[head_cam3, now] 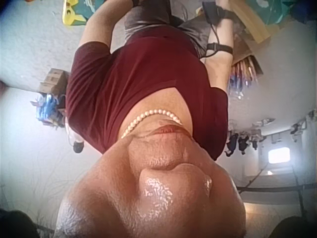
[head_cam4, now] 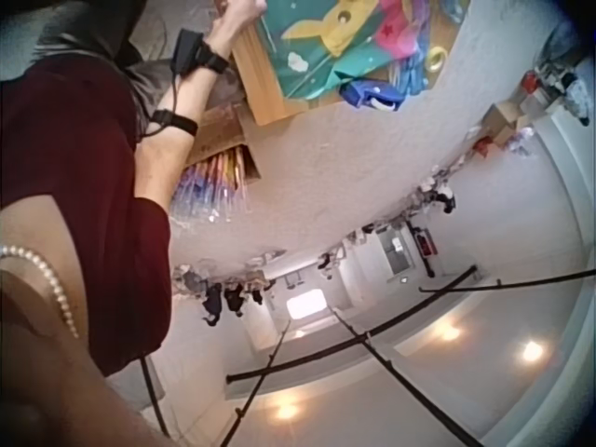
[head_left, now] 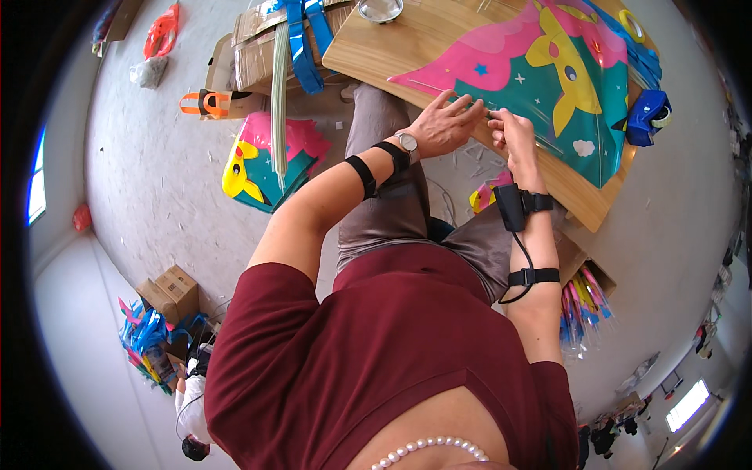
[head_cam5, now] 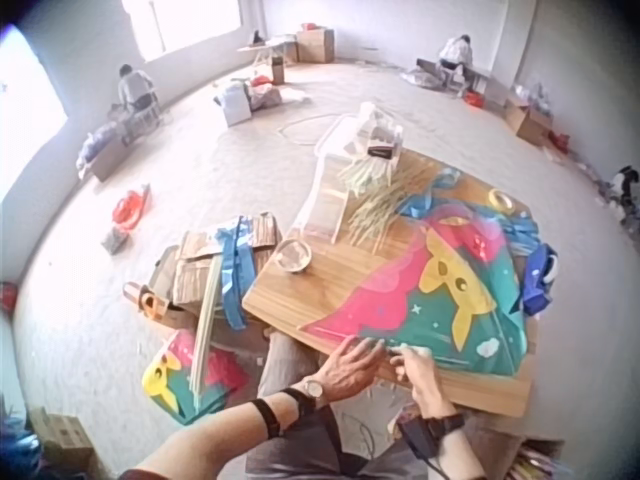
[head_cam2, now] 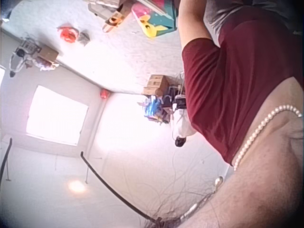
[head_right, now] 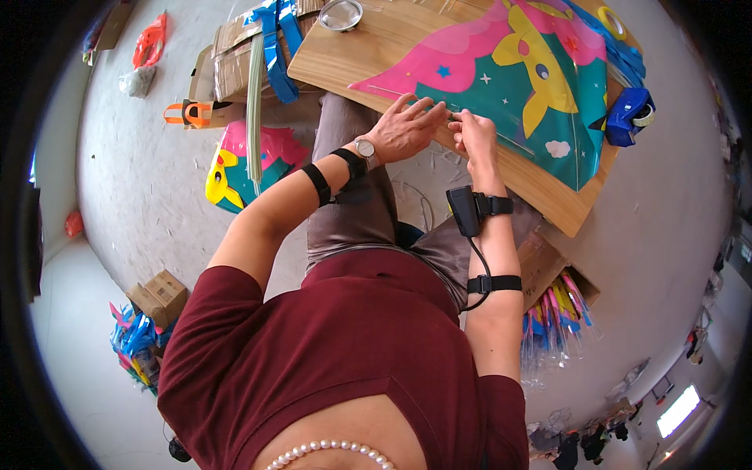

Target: Assembling a cartoon-themed kite by attaching support sticks and securing them with tape.

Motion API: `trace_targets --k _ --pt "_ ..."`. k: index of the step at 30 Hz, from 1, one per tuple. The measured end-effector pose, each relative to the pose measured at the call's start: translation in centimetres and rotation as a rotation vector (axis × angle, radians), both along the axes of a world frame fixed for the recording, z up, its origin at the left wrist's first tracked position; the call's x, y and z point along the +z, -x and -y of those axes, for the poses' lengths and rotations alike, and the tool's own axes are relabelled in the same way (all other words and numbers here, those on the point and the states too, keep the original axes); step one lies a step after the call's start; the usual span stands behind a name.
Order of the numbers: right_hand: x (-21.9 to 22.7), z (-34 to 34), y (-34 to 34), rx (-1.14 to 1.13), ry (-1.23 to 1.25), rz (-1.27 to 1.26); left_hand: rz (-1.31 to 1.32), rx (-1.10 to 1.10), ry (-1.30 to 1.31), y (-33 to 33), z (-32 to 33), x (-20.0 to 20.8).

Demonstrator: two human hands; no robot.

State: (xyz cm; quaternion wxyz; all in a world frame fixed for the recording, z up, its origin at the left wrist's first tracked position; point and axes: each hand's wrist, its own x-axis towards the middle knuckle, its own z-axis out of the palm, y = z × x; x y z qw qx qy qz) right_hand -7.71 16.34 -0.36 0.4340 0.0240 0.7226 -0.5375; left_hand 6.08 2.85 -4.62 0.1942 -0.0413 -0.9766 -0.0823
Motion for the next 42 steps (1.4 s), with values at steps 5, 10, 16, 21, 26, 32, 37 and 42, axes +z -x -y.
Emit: trace_targets --k 5,10,16,21,26,32,37,42 --pt "0.2 -0.1 -0.1 0.025 -0.017 -0.035 -0.024 -0.003 0.053 0.0 0.0 0.0" --pt "-0.7 -0.2 -0.9 0.049 -0.058 -0.224 -0.014 -0.013 0.033 0.2 0.0 -0.1" --pt "0.0 -1.6 -0.1 -0.101 -0.103 -0.372 -0.010 -0.007 0.027 -0.1 0.1 -0.2" --pt "-0.7 -3.1 1.7 -0.013 -0.154 -0.750 0.025 -0.030 -0.080 0.2 0.2 0.7" --pt "-1.0 -1.6 1.4 0.154 -0.227 -0.817 0.045 -0.021 -0.221 0.5 0.2 1.2" --pt "-3.0 -0.7 2.3 0.229 -0.207 -0.917 0.070 -0.023 -0.202 1.0 0.0 2.1" --pt "-4.0 -1.1 2.3 0.155 -0.196 -0.898 0.104 -0.021 -0.201 0.9 0.1 1.9" --pt "-3.7 -1.3 1.9 0.093 -0.135 -0.845 0.143 -0.029 -0.225 0.7 0.0 1.7"
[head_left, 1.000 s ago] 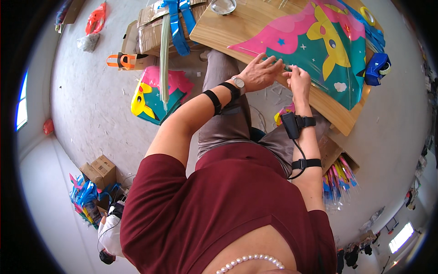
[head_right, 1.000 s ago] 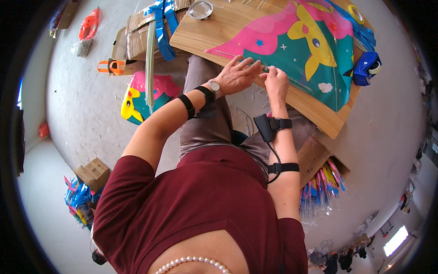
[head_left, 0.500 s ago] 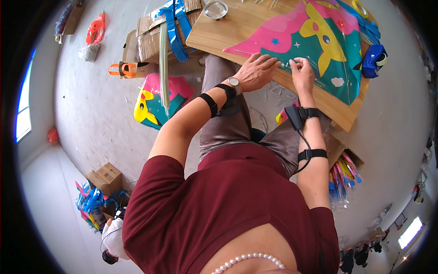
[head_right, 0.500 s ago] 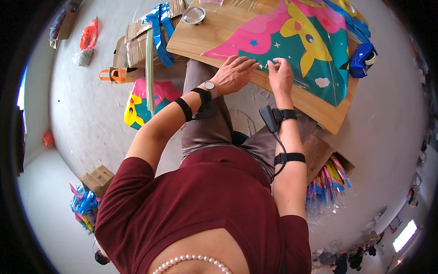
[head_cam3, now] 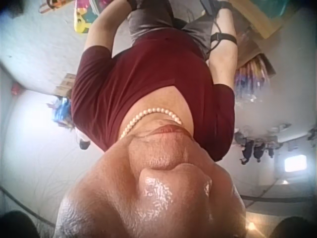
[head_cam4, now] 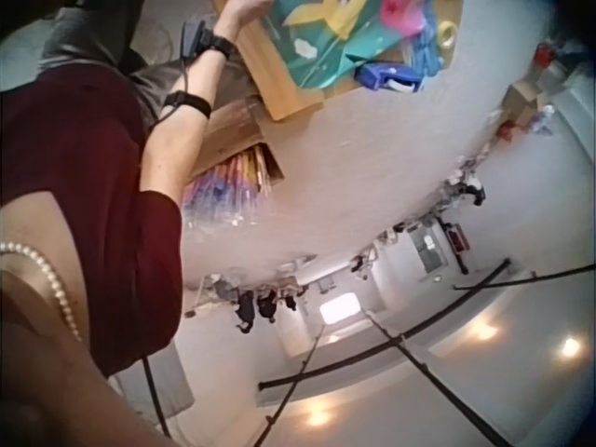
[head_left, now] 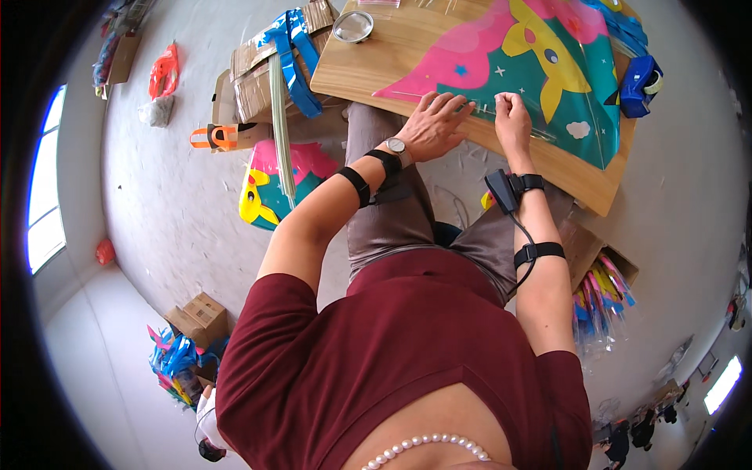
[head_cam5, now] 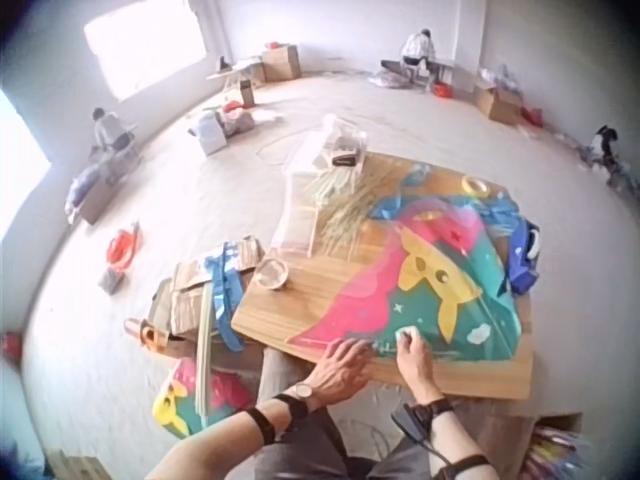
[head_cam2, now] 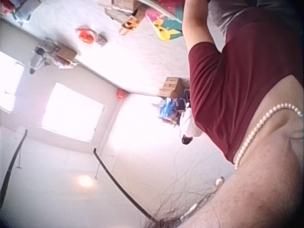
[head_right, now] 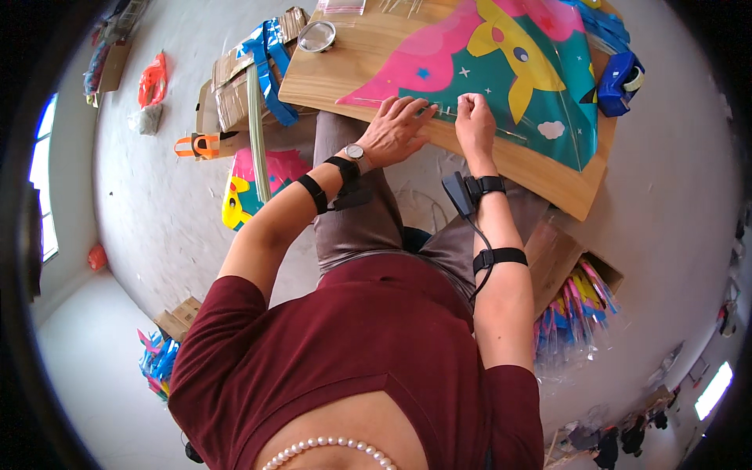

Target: Assembling a cartoon-themed kite by attaching support sticks and securing them with tape.

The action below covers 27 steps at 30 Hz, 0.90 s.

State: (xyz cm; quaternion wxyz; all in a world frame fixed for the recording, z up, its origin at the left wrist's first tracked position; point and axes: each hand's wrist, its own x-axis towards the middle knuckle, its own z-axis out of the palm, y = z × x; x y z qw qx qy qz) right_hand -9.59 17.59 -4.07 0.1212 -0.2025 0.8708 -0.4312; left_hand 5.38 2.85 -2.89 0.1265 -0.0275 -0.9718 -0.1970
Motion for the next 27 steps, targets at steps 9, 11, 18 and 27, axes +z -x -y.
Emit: trace_targets --k 9,11,18,27 --pt "-0.4 0.0 0.0 0.017 -0.018 -0.058 0.020 -0.003 0.021 0.2 -0.1 -0.4" --pt "-0.5 0.0 0.0 0.030 -0.015 -0.070 0.030 -0.005 0.041 0.3 -0.1 -0.4" --pt "-0.5 0.3 0.0 0.059 -0.003 -0.095 0.023 -0.016 0.074 0.7 0.0 -0.4" --pt "0.5 1.4 -0.4 0.049 -0.244 -0.254 0.035 0.018 0.008 -0.1 -0.9 -0.6"
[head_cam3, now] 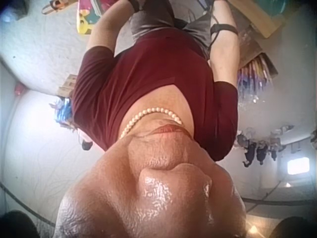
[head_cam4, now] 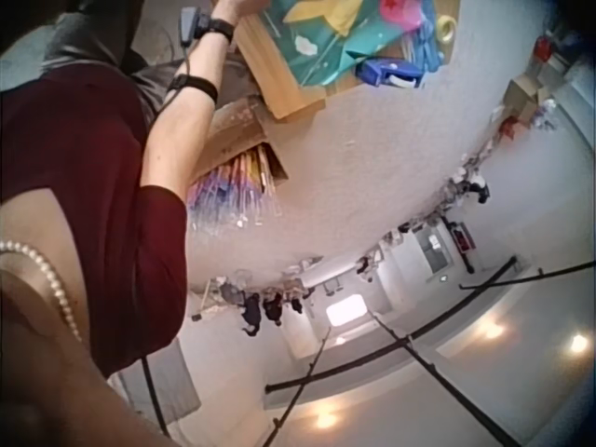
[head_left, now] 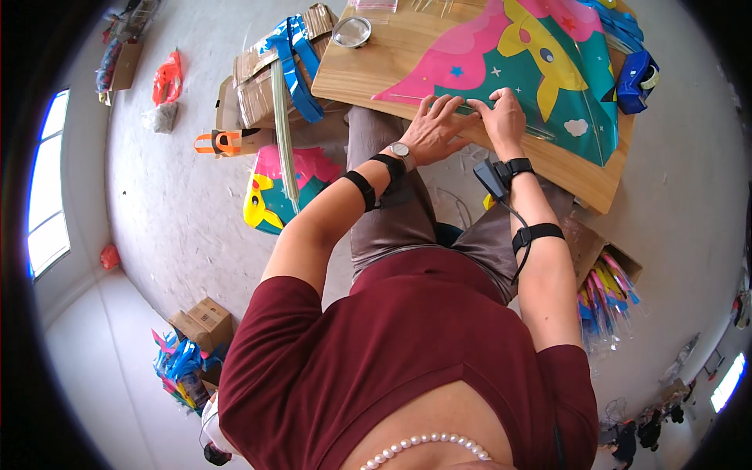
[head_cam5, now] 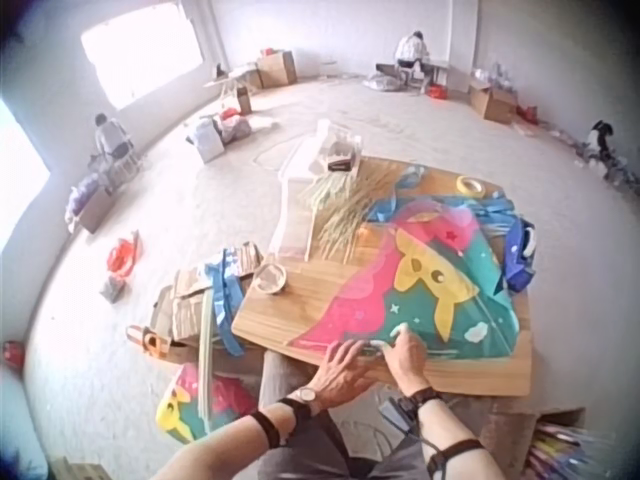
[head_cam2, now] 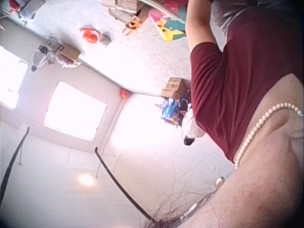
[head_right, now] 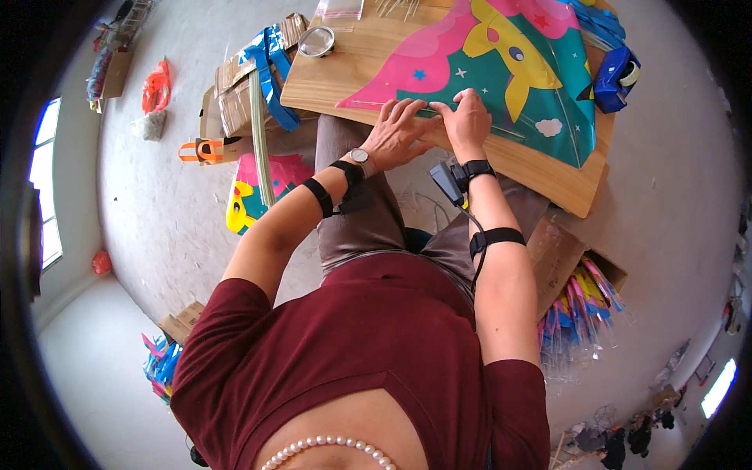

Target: Assembling a cartoon-themed kite by attaching support sticks and securing them with tape.

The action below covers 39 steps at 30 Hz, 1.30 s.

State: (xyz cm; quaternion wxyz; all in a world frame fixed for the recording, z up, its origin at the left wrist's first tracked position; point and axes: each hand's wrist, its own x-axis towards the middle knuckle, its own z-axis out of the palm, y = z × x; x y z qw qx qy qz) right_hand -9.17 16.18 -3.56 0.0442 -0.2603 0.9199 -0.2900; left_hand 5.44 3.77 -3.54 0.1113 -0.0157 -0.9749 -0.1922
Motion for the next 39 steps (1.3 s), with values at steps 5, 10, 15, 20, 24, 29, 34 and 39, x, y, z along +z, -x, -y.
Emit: trace_targets --k 5,10,15,20,24,29,34,39 --pt "-0.7 0.1 0.2 -0.029 -0.009 0.015 0.013 -0.001 -0.017 -0.1 -0.3 0.1" --pt "-2.1 -1.1 1.2 -0.063 0.207 0.101 -0.007 -0.033 0.027 0.2 -0.7 0.4" --pt "-0.6 -4.7 1.5 0.166 0.344 -0.089 0.022 -0.050 0.048 -0.5 -1.1 0.8" --pt "1.1 -10.5 -0.6 0.292 0.007 -0.359 -0.031 0.011 0.028 -1.1 -1.9 2.8" --pt "1.7 -11.7 -3.5 0.267 -0.061 -0.429 0.192 0.129 -0.388 -3.1 -4.9 1.4" --pt "1.5 -11.6 -8.7 0.239 -0.048 -0.389 0.227 0.625 -2.229 -3.6 -6.7 -1.8" --pt "2.6 -11.5 -6.5 0.217 0.110 -0.333 -0.001 0.775 -1.613 -1.3 -4.6 0.1" --pt "2.1 -14.0 0.6 -0.042 -0.038 -0.490 -0.086 0.531 -0.981 3.0 -0.2 8.1"
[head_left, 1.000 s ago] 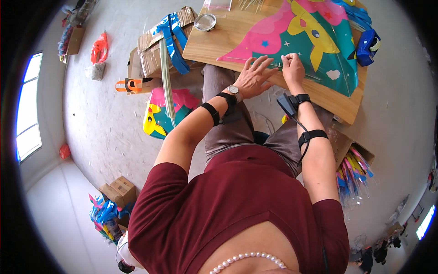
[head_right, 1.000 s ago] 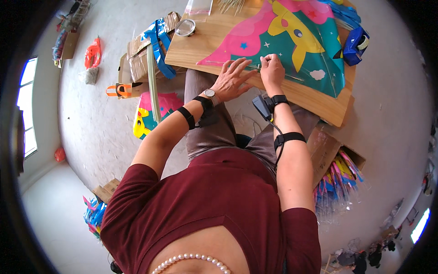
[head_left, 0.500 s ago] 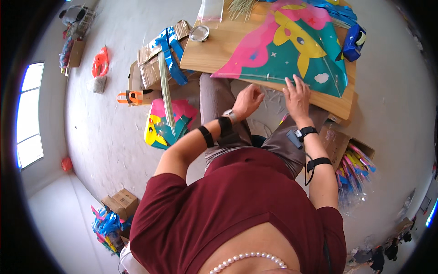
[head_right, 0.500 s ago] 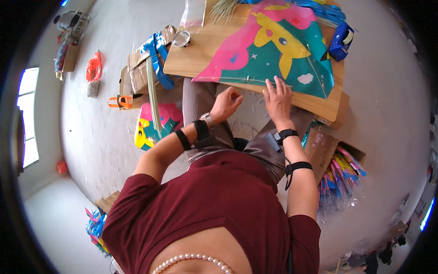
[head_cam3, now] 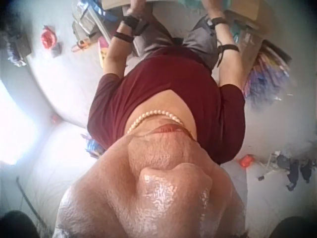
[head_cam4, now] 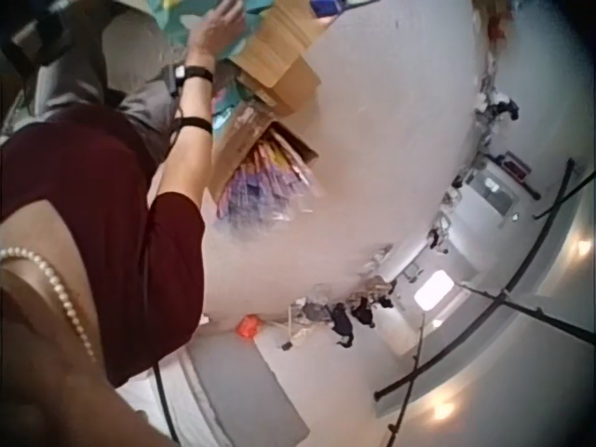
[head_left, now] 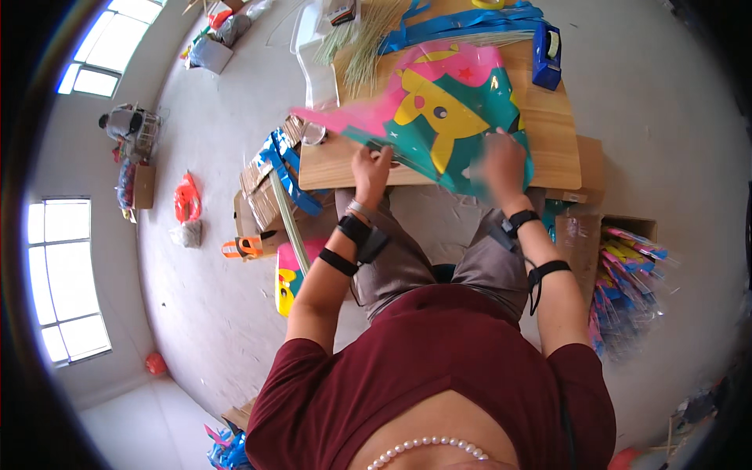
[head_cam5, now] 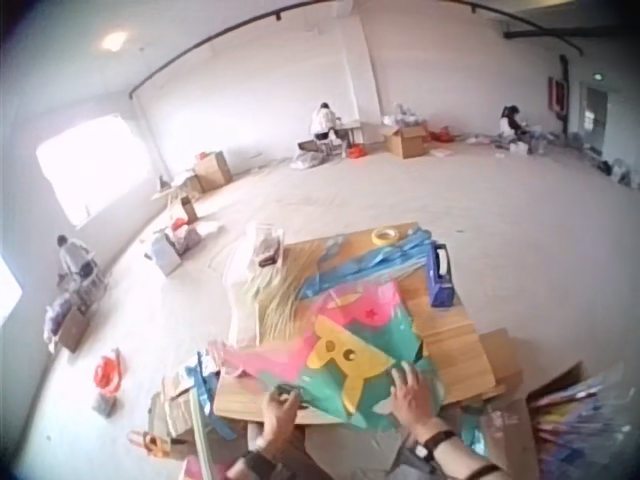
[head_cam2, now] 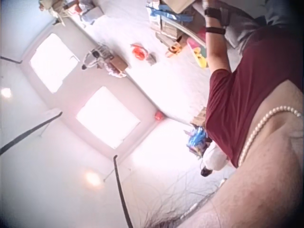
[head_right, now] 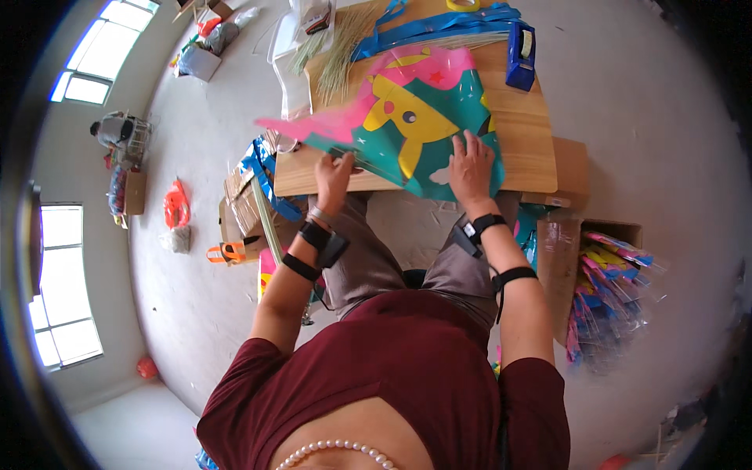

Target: Assembling a cartoon-themed kite by attaching support sticks and securing them with tape.

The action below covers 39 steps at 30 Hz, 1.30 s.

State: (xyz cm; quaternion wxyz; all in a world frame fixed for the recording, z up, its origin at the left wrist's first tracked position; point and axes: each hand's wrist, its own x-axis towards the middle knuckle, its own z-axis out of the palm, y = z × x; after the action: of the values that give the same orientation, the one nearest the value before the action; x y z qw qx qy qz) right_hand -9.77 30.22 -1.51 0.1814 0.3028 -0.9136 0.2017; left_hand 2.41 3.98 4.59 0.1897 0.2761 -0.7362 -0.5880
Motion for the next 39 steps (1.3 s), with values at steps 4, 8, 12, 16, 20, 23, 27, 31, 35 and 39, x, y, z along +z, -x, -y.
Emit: trace_targets --k 4,8,12,16,20,23,27,31,35,39 --pt "-1.5 0.2 3.4 -0.108 -0.215 0.064 0.094 -0.129 0.521 4.4 3.4 5.9" --pt "1.0 3.1 2.7 -0.139 0.047 0.227 0.043 -0.095 0.856 8.1 8.8 8.9" --pt "-1.6 3.6 3.1 -0.283 0.387 0.263 -0.024 -0.091 1.089 12.9 9.3 11.9" --pt "-4.2 3.8 1.5 -0.424 1.184 1.204 0.066 -0.048 1.240 16.2 5.3 13.0" --pt "-4.3 5.6 -1.4 -0.378 1.867 1.551 0.084 -0.235 1.305 17.5 -0.3 11.7" --pt "-3.5 6.1 -1.5 -0.469 1.966 1.779 0.020 -0.341 1.357 18.0 -3.3 8.1" --pt "-3.6 6.2 -1.8 -0.486 2.080 1.833 0.023 -0.446 1.318 18.2 -6.4 3.6" --pt "-3.3 5.3 -3.7 -0.250 1.757 1.998 0.065 -0.515 1.315 18.4 -7.5 0.3" --pt "-0.3 4.2 -5.0 -0.142 1.232 1.877 0.102 -0.622 1.116 17.9 -6.8 -2.7" --pt "2.1 1.5 -4.1 -0.008 0.890 1.361 -0.019 -0.507 0.866 18.0 -4.4 -3.8"
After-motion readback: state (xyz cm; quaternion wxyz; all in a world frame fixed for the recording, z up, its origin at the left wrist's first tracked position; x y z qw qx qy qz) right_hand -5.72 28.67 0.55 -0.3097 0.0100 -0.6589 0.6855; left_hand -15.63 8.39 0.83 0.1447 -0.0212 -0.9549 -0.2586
